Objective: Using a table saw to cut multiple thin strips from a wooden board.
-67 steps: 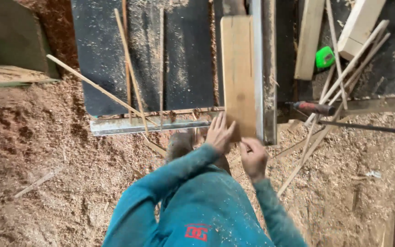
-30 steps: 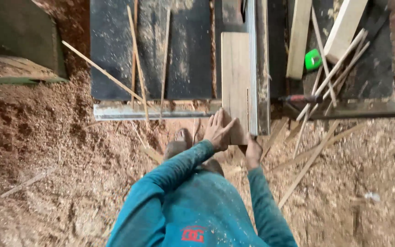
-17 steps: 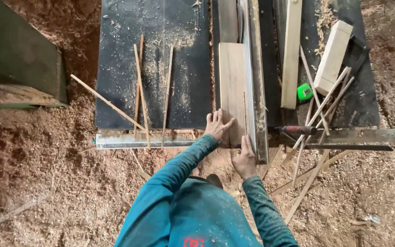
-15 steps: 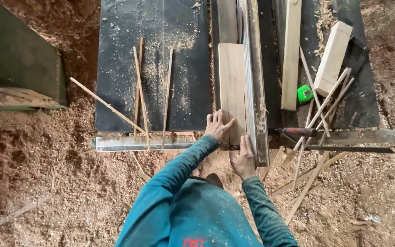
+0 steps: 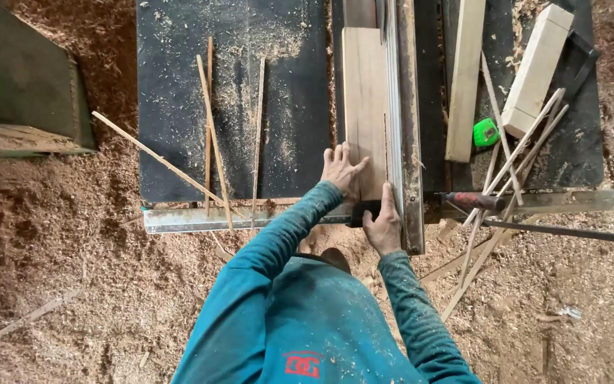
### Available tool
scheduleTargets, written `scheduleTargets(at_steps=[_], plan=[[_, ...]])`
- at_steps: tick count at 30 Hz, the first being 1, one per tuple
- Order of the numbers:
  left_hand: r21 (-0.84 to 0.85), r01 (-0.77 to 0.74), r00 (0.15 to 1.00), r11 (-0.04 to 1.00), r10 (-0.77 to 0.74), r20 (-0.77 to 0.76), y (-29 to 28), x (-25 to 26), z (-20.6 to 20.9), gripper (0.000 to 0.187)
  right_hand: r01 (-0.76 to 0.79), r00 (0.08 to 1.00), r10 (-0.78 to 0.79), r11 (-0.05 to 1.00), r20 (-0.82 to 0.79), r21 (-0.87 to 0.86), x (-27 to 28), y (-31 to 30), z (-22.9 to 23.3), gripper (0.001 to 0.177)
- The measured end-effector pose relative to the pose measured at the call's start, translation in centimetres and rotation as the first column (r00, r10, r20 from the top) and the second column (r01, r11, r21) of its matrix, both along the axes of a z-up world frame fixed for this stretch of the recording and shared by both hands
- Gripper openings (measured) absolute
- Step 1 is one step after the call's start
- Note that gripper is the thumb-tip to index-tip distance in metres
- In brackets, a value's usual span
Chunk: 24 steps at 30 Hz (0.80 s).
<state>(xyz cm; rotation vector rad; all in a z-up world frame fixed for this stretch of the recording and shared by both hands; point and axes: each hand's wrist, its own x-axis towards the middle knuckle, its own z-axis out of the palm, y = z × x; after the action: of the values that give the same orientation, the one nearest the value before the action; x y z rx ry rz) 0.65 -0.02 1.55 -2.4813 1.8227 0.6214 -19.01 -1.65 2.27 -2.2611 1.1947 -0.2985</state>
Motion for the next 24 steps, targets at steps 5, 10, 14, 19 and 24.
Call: scheduleTargets(at_steps=[5,10,14,19,24], plan=[[0.016,-0.017,1.000,1.000,0.017,-0.021,-1.7,1.6,-0.2,0.118,0.003,1.000,-0.003,1.000,0.003,0.005,1.8,-1.1,0.6,0.090],[0.008,-0.023,0.999,1.000,0.023,-0.030,-2.9,3.0,-0.6,0.117,0.028,1.000,-0.028,1.000,-0.013,-0.008,3.3,-2.1,0.7,0.092],[0.042,-0.025,0.999,0.999,0.026,-0.026,-3.5,4.2,1.2,0.124,0.033,0.999,-0.033,0.999,-0.019,-0.017,4.6,-3.5,0.6,0.092],[0.036,-0.052,0.998,0.998,0.053,-0.041,-4.5,6.1,2.7,0.124,0.021,0.999,-0.022,1.000,-0.040,-0.015,6.6,-5.1,0.9,0.092],[0.016,-0.078,0.997,0.997,0.078,-0.018,-6.1,7.6,2.3,0.126,-0.001,0.999,0.000,1.000,-0.037,-0.024,8.1,-7.0,0.2,0.092]])
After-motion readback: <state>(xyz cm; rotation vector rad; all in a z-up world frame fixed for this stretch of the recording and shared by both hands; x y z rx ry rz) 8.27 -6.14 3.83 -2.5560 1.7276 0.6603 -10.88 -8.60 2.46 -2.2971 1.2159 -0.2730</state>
